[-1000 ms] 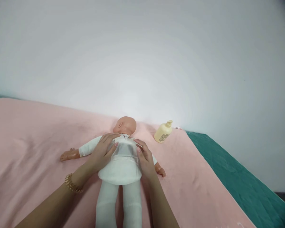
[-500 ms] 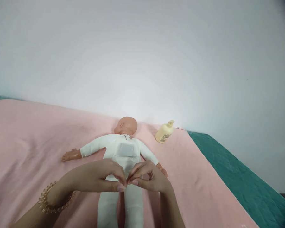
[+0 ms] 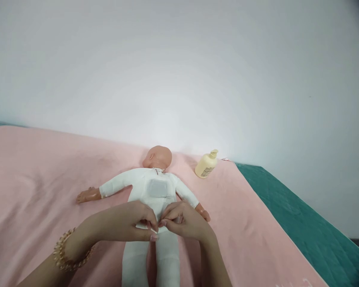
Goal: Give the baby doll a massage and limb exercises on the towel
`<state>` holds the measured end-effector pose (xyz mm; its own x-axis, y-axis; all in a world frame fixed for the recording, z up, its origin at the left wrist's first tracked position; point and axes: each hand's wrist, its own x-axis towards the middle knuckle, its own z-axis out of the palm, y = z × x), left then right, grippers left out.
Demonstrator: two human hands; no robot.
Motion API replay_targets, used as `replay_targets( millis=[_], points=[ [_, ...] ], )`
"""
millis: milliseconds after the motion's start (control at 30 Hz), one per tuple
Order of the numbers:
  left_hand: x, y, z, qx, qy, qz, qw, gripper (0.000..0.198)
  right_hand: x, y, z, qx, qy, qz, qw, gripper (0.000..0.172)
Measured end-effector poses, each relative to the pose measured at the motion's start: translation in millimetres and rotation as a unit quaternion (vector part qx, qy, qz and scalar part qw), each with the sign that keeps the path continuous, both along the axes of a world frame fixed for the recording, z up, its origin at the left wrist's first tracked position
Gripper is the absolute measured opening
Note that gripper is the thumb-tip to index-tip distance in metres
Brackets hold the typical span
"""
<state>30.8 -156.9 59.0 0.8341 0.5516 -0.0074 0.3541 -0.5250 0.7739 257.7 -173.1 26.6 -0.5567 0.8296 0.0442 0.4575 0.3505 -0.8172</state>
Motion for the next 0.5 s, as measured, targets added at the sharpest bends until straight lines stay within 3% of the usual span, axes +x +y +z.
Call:
replay_targets(
  millis=[133,367,500],
  points=[
    [2,2,-1.9,-0.015,-0.005,0.000,1.000,0.024,-2,1,-1.5,0.011,-0.003,-0.002,1.000,0.019],
    [-3,2,3.3,0.024,-0.007,-0.021,0.999,0.024,0,4,0.4,0.007,0.058,0.013,0.998,0.019],
    [-6,2,10.1,0.049,-0.019,0.015,0.999,0.023,2,6,3.6,0.025,0.089,-0.017,0.996,0.020]
  ],
)
